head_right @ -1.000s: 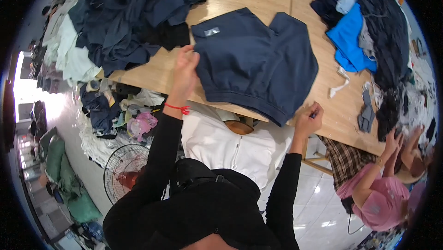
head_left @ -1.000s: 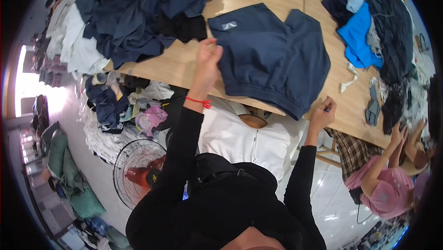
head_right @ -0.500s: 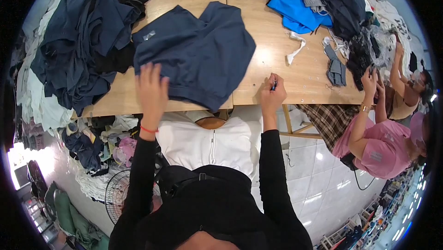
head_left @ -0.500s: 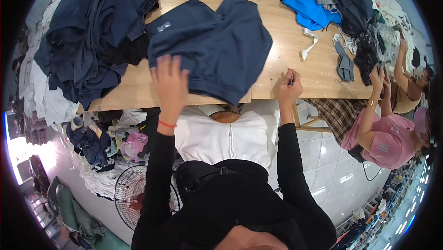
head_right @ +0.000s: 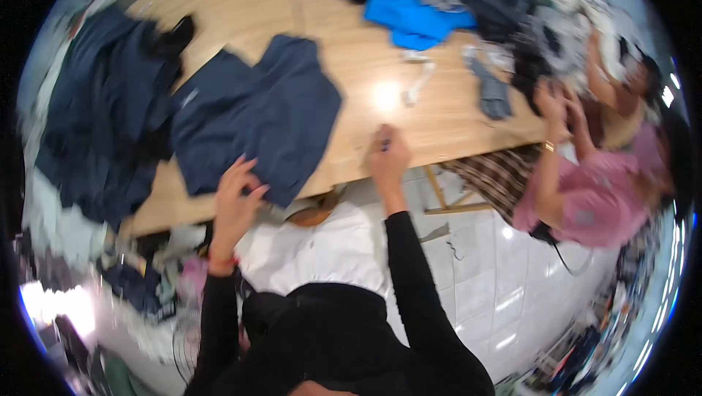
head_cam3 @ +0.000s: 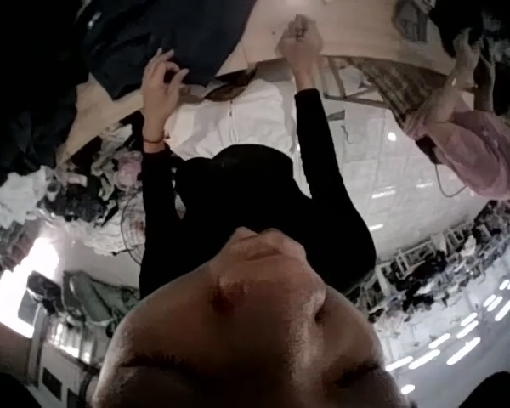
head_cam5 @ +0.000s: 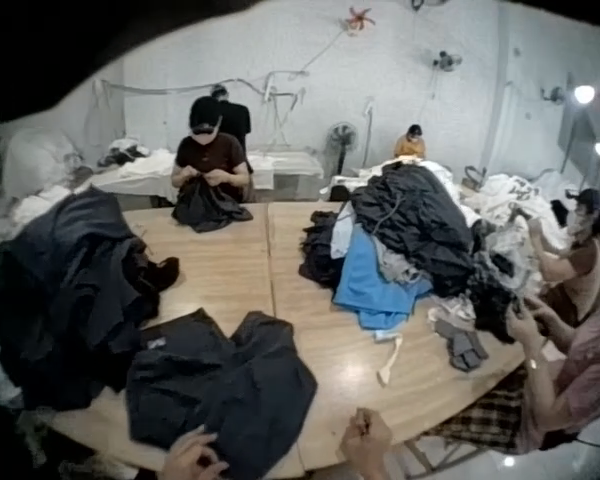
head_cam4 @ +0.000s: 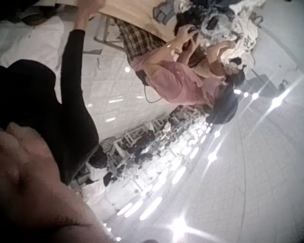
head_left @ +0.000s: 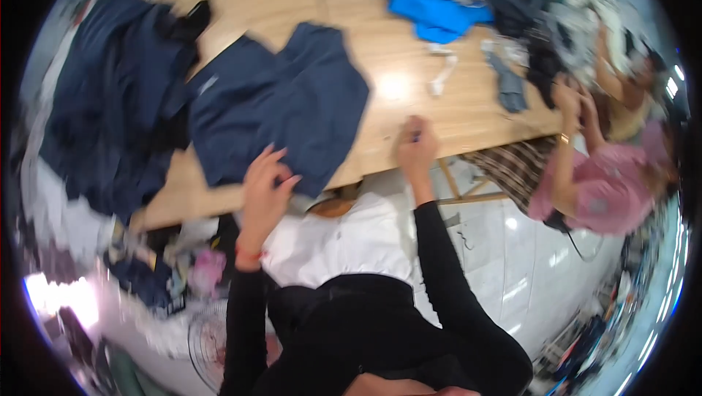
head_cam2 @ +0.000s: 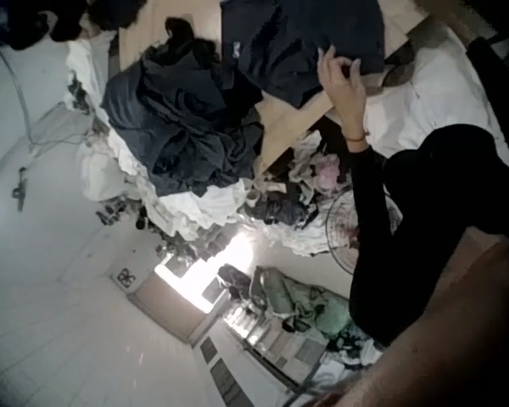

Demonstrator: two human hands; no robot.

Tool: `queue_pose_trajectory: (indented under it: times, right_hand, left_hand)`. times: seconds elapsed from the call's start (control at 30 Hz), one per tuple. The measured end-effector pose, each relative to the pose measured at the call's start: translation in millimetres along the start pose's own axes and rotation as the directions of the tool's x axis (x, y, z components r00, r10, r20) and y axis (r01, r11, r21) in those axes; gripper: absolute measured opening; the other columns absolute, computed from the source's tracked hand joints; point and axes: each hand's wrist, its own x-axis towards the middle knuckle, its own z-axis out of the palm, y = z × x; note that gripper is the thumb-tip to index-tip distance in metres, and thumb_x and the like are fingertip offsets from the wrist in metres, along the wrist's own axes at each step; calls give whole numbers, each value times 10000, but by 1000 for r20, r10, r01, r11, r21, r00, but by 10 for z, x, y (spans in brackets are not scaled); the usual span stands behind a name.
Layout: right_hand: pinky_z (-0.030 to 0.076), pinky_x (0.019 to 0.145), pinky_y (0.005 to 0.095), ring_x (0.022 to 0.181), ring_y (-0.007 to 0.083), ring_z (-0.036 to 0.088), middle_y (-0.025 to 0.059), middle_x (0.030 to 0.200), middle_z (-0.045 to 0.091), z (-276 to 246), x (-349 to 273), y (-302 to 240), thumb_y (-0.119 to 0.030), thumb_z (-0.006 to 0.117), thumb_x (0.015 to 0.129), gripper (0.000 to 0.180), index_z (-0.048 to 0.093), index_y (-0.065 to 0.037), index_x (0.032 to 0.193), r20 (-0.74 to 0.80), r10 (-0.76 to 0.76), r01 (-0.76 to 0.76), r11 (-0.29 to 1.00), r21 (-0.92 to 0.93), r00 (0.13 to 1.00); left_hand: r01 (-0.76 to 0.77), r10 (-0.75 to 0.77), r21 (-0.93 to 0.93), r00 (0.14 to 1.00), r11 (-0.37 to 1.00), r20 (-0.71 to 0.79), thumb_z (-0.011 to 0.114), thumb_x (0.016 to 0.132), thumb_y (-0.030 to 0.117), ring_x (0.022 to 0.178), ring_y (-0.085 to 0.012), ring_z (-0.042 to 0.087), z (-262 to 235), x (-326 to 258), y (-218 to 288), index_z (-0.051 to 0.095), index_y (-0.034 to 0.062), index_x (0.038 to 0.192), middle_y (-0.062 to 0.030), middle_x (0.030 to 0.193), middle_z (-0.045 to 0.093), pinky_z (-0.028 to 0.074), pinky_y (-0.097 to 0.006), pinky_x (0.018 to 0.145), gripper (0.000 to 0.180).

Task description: Inspecting and trimming loose threads from a pair of shorts in a factory setting.

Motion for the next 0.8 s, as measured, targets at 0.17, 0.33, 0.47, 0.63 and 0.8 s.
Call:
queue_pose_trajectory:
  times: [0.17,0.33,0.47,0.63,0.8]
  right_hand:
    - [597,712,424,797,362,759,167,902,750,187,-64,-33,-41,725,876,203,725,-68,1078,-33,-44,46,997,67,998]
    - [598,710,389,769,291,767,145,852,746,38,88,-54,-64,699,949,173,716,-48,1120,-20,-45,46,997,60,999]
    - [594,808,328,852,150,734,61,860,712,-301,335,91,-264,469,1181,326,664,-9,1240,318,393,-500,575,647,863]
    - [586,977,456,1003,308,758,155,1055,716,-1380,766,-1128,-261,375,1201,341,592,0,1232,-147,8,126,475,871,989]
    - [542,814,461,880,320,694,78,881,584,-2459,783,-2476,-111,558,1071,35,556,-81,1053,-573,-294,628,143,765,765]
  left_hand:
    - [81,-55,128,980,988,-192,652,1030,26,1446,-381,542,-401,-140,-589,763,22,1080,-169,1449,671,413,-453,1195,123]
    - [185,-68,456,963,870,-261,428,1170,349,1558,-363,388,-189,-110,-1276,646,56,1447,-147,1650,497,251,-497,1285,458]
    - [240,-101,665,965,707,-241,445,1158,399,1554,-291,413,50,-79,-1283,601,129,1516,-85,1663,496,235,-484,1287,475]
    - [247,-97,683,963,688,-251,441,1160,407,1549,-285,419,-23,-153,-1343,601,141,1522,-78,1667,493,237,-479,1288,477]
    - [255,-88,693,960,675,-267,427,1163,425,1544,-297,429,-59,-214,-1534,584,137,1544,-83,1668,496,233,-496,1290,503]
